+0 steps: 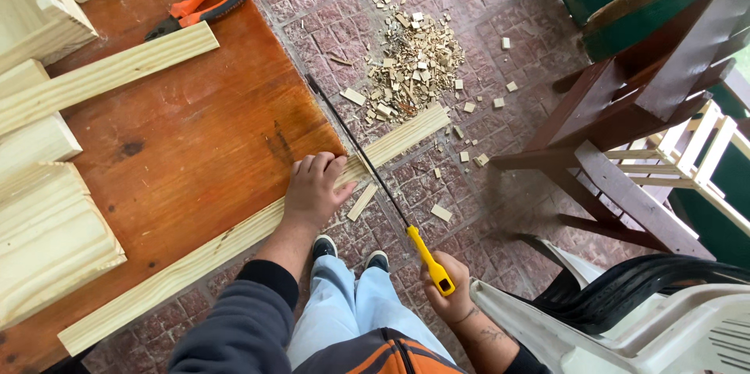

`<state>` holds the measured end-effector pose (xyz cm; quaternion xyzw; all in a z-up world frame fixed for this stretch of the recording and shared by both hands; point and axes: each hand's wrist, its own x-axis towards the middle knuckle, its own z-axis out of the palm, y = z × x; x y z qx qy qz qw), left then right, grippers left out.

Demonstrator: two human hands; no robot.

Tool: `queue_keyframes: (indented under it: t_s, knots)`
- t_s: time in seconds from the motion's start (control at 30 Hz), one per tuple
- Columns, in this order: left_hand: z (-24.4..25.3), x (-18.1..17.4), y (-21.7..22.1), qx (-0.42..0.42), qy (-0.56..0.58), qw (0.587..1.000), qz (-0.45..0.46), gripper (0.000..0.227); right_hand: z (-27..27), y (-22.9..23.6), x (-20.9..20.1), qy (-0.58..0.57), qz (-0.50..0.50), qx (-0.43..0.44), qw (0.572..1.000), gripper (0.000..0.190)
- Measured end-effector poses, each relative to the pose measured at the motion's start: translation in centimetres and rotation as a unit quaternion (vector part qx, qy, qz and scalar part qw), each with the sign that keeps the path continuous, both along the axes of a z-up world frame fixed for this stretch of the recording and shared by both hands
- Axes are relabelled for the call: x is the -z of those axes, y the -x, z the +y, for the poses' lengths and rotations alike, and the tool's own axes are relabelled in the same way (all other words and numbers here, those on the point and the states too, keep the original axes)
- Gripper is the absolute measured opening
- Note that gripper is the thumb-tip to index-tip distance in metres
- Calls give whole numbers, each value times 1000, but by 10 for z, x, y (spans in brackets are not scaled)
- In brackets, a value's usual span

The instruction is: The person uses a yellow-handled hand saw to cut a thin wooden strip on a wooden workbench. The person holds the wood steady with the left hand and saws with the right hand, producing sawdust on the floor. The cut is completed and the separated piece falls away.

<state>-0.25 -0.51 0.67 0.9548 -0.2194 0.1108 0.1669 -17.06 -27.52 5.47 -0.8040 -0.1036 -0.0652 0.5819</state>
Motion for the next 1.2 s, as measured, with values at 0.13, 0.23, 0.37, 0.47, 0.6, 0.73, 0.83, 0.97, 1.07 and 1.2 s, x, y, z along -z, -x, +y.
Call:
queue_keyframes:
  t_s: [0.13, 0.23, 0.37, 0.47, 0.6, 0.73, 0.83, 0.97, 1.07, 1.2]
  knots:
    - [3, 7, 1, 18, 33, 999, 6, 52, -4, -5, 2, -32, 4, 17, 999, 34]
    - [3, 6, -2, 31, 50, 998, -3, 51, 2, -20, 7, -30, 13, 18, 999, 25]
    - [3, 20, -2, 16, 50, 998, -41, 48, 22, -45, 47, -86, -27, 24, 996, 14]
    - [2, 25, -5, -3, 53, 996, -69, 47, 34, -73, 37, -106, -19, 27, 994, 9]
    - [4, 23, -4, -5, 66, 996, -57, 46, 40, -82, 9, -127, 8, 23, 992, 8]
    - [4, 15, -2, -16, 44, 998, -48, 49, 17, -42, 14, -71, -23, 15, 997, 7]
    - [5, 9, -3, 8, 28, 999, -22, 54, -2, -11, 4, -3, 9, 7, 1000, 22]
    - [7, 8, 0, 20, 30, 999, 9, 60, -7, -16, 1, -76, 66, 26, 995, 11]
    - [7, 10, -3, 24, 31, 999, 24, 57, 10, -56, -5, -51, 91, 23, 994, 12]
    - [6, 16, -2, 13, 19, 999, 35, 55, 38, -89, -6, -93, 201, 51, 974, 5]
